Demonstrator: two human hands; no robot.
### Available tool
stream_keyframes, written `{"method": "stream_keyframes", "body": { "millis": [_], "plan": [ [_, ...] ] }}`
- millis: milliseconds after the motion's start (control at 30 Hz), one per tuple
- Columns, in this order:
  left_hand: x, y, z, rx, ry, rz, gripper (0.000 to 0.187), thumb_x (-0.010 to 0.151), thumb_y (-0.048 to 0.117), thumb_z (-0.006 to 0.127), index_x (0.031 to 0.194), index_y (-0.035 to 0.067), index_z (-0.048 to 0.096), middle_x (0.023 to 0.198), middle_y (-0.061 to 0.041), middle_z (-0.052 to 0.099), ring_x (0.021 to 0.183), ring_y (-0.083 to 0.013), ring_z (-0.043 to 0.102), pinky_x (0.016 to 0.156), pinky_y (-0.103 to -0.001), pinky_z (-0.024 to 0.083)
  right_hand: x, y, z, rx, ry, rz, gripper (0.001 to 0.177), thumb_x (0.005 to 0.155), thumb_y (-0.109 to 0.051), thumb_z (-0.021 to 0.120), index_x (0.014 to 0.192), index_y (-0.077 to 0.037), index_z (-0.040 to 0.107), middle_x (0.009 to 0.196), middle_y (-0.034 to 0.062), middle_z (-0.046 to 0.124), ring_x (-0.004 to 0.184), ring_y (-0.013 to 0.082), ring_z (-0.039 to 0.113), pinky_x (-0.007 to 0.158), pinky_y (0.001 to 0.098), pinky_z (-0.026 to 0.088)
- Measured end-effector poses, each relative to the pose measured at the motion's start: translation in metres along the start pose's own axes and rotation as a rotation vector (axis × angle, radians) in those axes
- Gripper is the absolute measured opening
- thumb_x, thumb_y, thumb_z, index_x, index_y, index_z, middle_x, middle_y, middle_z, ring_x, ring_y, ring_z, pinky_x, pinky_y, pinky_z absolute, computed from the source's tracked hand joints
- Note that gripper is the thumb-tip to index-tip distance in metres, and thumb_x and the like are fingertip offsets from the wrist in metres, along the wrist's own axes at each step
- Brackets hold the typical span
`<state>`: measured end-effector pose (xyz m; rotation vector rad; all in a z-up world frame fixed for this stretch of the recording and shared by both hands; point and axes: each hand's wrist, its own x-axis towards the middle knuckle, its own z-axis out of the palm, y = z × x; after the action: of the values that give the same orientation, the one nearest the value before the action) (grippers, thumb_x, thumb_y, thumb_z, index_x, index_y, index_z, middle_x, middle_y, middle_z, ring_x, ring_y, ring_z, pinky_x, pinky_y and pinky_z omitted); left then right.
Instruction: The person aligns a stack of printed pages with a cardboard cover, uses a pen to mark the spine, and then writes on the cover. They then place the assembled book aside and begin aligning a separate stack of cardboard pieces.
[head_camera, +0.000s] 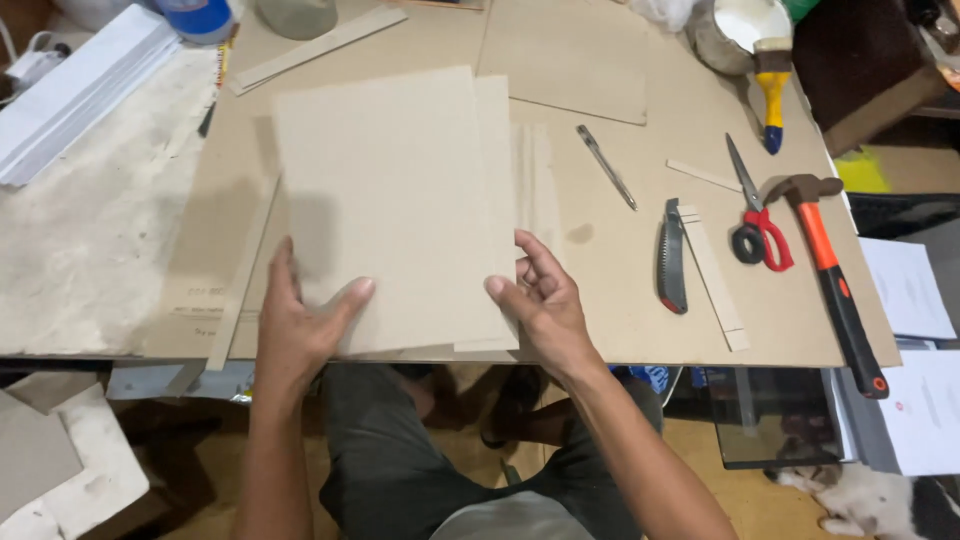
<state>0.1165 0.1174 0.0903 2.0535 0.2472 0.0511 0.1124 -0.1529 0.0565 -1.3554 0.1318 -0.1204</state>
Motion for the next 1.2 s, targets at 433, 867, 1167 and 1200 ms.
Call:
{"method": "stream_keyframes", "body": {
  "millis": [433,867,1167,1200],
  "plan": [
    [0.019,-0.001,0.005,0.088,0.045,-0.104,0.087,0.092,0.044,0.075,0.157,-0.002,0.039,0.141,-0.033,0.056,0.133,-0.0468,0.052,0.110,-0.060,0.043,0.016,0.003,-0.053,-0.649,0.210,0.008,0.039,0.098,-0.015,0.061,0.135,-0.004,0.065,0.083,0.0121,0.071,0.077,0.0174,0.063,0.070,0.0362,0.054],
    [0.020,-0.028,0.014,0.050,0.137,0.035,0.080,0.092,0.041,0.079,0.149,-0.007,0.050,0.128,-0.035,0.063,0.121,-0.0486,0.060,0.099,-0.059,0.050,0.022,0.000,-0.043,-1.041,0.239,-0.055,0.039,0.094,-0.033,0.070,0.127,-0.011,0.073,0.077,0.0143,0.071,0.078,0.0299,0.072,0.067,0.0428,0.054],
    [0.028,-0.047,0.019,0.083,0.210,0.188,0.072,0.092,0.030,0.085,0.143,-0.012,0.056,0.121,-0.040,0.064,0.112,-0.0555,0.062,0.091,-0.063,0.052,-0.010,0.000,-0.061,-1.074,0.246,-0.305,0.036,0.092,-0.031,0.069,0.116,-0.004,0.075,0.091,0.0197,0.069,0.091,0.0411,0.070,0.077,0.0535,0.056],
    [0.031,-0.059,0.019,0.079,0.200,0.194,0.072,0.092,0.030,0.085,0.143,-0.012,0.056,0.121,-0.040,0.064,0.112,-0.0555,0.062,0.091,-0.063,0.052,-0.012,0.007,-0.060,-1.078,0.258,-0.302,0.036,0.092,-0.031,0.069,0.116,-0.004,0.075,0.091,0.0197,0.069,0.091,0.0411,0.070,0.077,0.0535,0.056]
  ]
}}
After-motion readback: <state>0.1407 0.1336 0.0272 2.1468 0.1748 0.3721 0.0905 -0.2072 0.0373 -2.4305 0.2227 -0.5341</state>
